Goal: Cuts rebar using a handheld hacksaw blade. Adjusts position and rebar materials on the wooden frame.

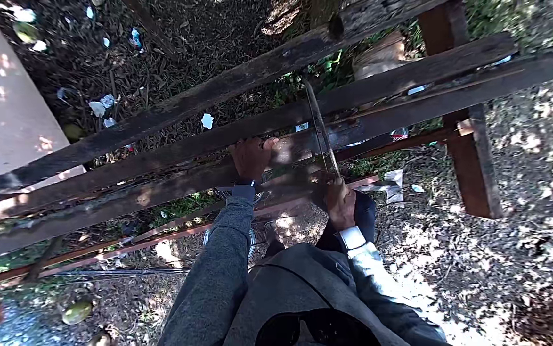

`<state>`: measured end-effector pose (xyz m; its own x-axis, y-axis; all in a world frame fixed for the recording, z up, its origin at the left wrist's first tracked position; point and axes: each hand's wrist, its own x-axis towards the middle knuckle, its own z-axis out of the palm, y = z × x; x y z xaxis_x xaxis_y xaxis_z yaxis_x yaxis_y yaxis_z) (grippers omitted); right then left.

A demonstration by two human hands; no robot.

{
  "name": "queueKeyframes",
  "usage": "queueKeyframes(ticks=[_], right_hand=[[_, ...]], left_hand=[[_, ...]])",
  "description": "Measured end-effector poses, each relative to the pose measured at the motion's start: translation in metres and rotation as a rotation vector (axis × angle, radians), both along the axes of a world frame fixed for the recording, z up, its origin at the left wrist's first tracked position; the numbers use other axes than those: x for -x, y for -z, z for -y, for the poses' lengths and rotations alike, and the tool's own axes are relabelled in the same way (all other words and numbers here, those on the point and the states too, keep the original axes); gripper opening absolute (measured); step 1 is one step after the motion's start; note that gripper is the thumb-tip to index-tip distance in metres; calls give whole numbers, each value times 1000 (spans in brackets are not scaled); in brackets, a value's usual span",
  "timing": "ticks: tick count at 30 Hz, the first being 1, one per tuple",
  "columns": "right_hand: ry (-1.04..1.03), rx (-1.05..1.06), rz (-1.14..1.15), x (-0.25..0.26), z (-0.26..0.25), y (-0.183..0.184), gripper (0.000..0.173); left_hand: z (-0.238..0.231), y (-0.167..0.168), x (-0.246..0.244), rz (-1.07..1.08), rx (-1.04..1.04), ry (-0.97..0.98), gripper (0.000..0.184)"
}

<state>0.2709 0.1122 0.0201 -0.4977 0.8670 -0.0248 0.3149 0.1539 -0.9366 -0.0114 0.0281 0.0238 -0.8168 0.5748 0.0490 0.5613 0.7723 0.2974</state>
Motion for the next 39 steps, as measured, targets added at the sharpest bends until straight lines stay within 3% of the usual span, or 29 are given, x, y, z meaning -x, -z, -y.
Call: queueKeyframes(ticks=[2, 4, 8, 12, 15, 18, 22, 26, 30, 33, 36, 39], right_hand=[[-3, 13, -25, -36, 22, -10, 60], [-2, 20, -23, -39, 28, -28, 57], [-1, -82, 173, 38, -17, -28, 66], [3, 13, 288, 90, -48, -31, 76], [-22, -33, 168, 63, -37, -20, 70], [-2, -33, 25, 4, -1, -2, 63], [-16, -4, -13, -41, 29, -28, 57], [-15, -75, 189, 32, -15, -27, 68], [10, 29, 275, 86, -45, -25, 77], [0, 7, 165, 63, -35, -20, 69], [-8, 12, 22, 6, -5, -2, 65], [-1, 31, -10, -40, 26, -18, 61]], left_hand=[[0, 1, -1, -1, 5, 2, 69], [0, 2, 0, 2, -4, -1, 69], [0, 5, 2, 3, -10, 6, 70], [0, 5, 2, -12, -5, 6, 70], [0, 4, -1, -12, -11, 6, 70], [1, 5, -1, -12, -24, 5, 70], [1, 2, -1, -8, -27, 7, 71], [1, 3, -1, -15, -8, 3, 70], [1, 3, 0, -17, 23, 6, 71], [0, 5, -1, -22, -4, 3, 71], [0, 2, -1, -8, -3, 1, 71], [1, 0, -2, 13, 10, 2, 72]])
